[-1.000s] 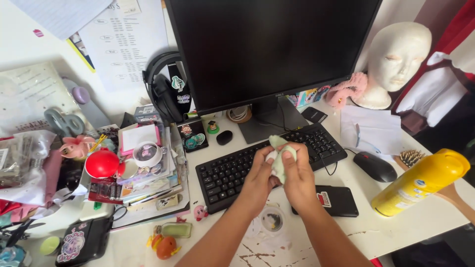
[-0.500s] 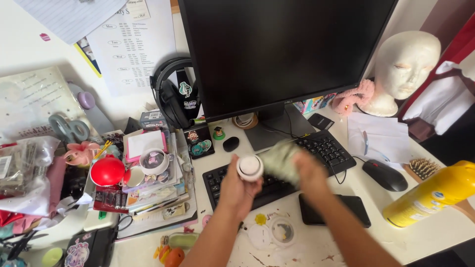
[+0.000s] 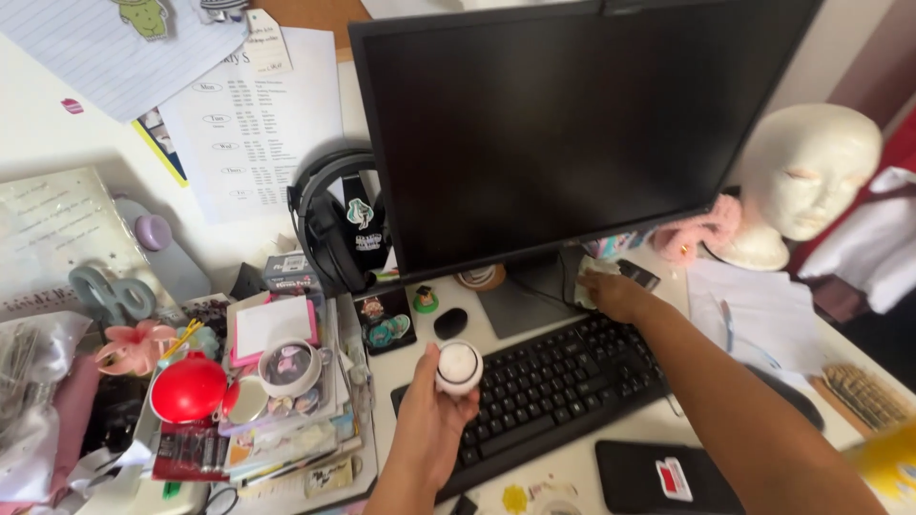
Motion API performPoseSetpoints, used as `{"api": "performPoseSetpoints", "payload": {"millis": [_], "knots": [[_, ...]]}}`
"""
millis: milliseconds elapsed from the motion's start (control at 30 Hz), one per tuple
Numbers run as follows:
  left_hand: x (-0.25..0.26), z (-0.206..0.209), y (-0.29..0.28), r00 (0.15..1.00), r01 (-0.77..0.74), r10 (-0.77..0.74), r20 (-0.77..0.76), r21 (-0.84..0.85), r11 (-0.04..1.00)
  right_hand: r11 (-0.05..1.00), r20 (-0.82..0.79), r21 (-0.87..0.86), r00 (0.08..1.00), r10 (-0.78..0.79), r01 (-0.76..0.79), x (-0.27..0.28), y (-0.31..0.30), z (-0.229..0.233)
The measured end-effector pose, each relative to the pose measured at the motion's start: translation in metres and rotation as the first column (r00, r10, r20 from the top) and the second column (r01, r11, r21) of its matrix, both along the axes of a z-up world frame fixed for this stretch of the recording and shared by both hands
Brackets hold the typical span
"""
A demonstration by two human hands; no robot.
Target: Cleaning a cluttered desk by wiping the surface with a cloth and organizing various items including a keyboard and mouse.
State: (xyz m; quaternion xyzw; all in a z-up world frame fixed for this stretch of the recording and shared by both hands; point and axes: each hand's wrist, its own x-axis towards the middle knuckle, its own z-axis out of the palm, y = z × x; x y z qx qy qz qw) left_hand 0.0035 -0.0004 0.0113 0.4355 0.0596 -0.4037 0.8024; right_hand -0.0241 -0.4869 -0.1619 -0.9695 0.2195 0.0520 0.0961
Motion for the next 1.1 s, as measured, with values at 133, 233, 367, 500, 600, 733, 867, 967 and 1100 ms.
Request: {"api": "performPoseSetpoints", "payload": {"millis": [133,233,367,500,600,733,867,967,1100], "knots": [[0.002,-0.001,-0.002,1.0,0.006,-0.005,0.007,-0.036,0.999,1.0,-0.05,0.023,0.999,-0.01,0.011,0.03,0.013,0.028],[-0.001,0.004,-0.003,0.999,-0.005,0.004,-0.036,-0.013,1.0,0.999,0.113,0.039,0.993,0.026,-0.031,0.056,-0.007,0.019],[0.0,-0.01,-0.009,0.999,0.018,-0.019,-0.028,-0.028,0.999,0.997,-0.084,-0.068,0.996,-0.025,0.019,0.088,-0.055,-0.012],[0.003,-0.017,-0.014,0.993,0.059,-0.06,-0.098,-0.01,0.998,0.96,-0.137,-0.245,0.985,0.102,-0.134,0.106,-0.083,-0.036],[0.005,-0.02,-0.015,0.993,0.057,-0.057,-0.1,0.002,0.998,0.985,-0.027,-0.164,0.998,0.054,-0.057,0.112,-0.078,-0.033],[0.008,-0.024,-0.015,0.994,0.066,-0.065,-0.089,0.005,0.998,0.997,0.069,-0.072,0.998,-0.01,0.015,0.107,-0.065,-0.027],[0.004,-0.022,-0.012,0.998,0.047,-0.048,-0.048,-0.004,0.999,0.997,0.143,0.024,0.987,-0.073,0.07,0.079,-0.039,-0.005],[0.0,-0.01,-0.009,0.997,0.07,-0.07,-0.025,-0.004,0.998,0.998,0.137,0.05,0.989,-0.049,0.043,0.045,-0.011,0.019],[-0.008,0.0,-0.005,0.995,0.095,-0.094,0.032,-0.023,0.995,0.995,0.045,0.07,0.996,-0.08,0.077,0.006,0.024,0.04]]}}
